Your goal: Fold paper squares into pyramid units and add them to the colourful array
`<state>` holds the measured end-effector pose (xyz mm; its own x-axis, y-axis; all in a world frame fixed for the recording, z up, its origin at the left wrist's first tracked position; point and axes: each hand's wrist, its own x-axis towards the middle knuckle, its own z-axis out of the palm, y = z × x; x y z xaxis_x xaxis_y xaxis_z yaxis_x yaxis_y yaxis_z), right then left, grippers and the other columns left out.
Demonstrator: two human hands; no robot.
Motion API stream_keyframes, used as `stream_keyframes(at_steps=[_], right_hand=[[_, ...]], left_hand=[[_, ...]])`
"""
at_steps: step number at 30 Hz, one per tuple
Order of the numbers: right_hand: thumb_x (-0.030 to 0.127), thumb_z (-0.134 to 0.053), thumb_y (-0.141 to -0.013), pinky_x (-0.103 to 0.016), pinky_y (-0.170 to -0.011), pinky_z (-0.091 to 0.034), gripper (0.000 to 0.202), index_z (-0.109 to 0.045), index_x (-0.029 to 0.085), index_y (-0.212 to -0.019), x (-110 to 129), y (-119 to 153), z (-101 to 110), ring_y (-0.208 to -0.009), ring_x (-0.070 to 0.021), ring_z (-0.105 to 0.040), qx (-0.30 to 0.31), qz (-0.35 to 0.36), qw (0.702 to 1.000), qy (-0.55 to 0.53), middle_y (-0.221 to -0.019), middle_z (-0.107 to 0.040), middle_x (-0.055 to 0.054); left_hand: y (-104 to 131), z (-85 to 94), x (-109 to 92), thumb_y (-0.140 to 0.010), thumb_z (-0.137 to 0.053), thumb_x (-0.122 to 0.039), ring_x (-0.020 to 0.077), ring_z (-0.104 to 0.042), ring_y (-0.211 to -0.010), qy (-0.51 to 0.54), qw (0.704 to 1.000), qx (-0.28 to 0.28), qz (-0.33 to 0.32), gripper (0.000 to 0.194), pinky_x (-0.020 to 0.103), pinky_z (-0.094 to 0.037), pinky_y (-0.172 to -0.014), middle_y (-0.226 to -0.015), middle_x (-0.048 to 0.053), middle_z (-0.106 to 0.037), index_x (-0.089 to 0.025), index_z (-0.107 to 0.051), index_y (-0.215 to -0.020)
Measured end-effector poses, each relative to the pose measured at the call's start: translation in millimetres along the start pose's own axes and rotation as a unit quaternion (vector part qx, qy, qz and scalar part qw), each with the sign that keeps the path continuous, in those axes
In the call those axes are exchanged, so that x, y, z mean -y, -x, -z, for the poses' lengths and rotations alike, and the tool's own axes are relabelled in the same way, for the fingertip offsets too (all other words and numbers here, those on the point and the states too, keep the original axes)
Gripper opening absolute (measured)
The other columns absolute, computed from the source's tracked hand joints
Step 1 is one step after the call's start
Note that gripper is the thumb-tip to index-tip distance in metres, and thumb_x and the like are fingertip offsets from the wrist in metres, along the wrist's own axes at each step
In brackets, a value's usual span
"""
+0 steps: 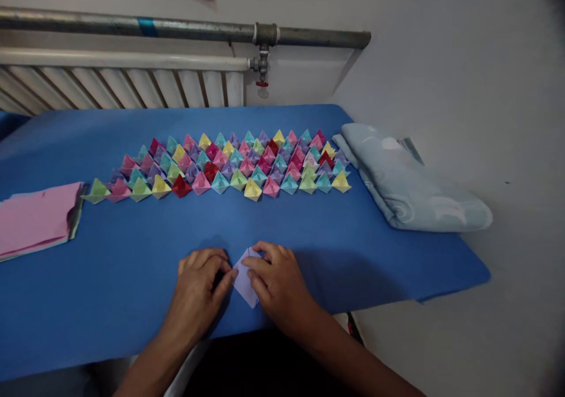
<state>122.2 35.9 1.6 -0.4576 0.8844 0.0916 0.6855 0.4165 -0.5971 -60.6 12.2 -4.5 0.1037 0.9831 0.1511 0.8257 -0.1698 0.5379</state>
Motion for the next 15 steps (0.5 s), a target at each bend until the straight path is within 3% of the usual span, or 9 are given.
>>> stream_keyframes(at_steps=[6,9,15], right_hand=[[0.027,-0.061,-0.088,-0.037,-0.086,-0.039,0.014,-0.07,0.019,-0.097,4.8,-3.9,-0.2,-0.097,-0.0221,-0.055,-0.021,0.005,1.0,0.017,-0.112,-0.062,-0.008],[0.036,-0.062,-0.088,-0.037,-0.08,-0.04,0.019,-0.068,0.019,-0.089,8.2,-8.6,1.1,-0.091,-0.0224,-0.055,-0.02,0.01,0.998,0.056,-0.108,-0.062,-0.008],[0.018,-0.059,-0.087,-0.032,-0.082,-0.044,0.008,-0.066,0.019,-0.088,0.5,-12.1,5.0,-0.091,-0.019,-0.055,-0.029,0.01,0.999,0.019,-0.106,-0.059,-0.008]], left_hand=[[2.5,1.0,1.7,-0.086,-0.058,-0.033,0.0265,-0.057,-0.099,-0.004,1.0,-0.004,0.016,0.012,0.042,-0.037,-0.082,-0.103,0.005,-0.067,-0.024,-0.065,-0.09],[1.2,2.9,1.4,-0.086,-0.059,-0.033,0.0262,-0.057,-0.098,-0.01,1.0,0.003,0.012,0.012,0.041,-0.037,-0.082,-0.102,0.004,-0.067,-0.024,-0.066,-0.089],[1.4,4.9,6.4,-0.088,-0.056,-0.03,0.0248,-0.057,-0.095,-0.027,0.999,0.012,-0.024,0.013,0.041,-0.039,-0.08,-0.101,0.003,-0.066,-0.028,-0.069,-0.092]])
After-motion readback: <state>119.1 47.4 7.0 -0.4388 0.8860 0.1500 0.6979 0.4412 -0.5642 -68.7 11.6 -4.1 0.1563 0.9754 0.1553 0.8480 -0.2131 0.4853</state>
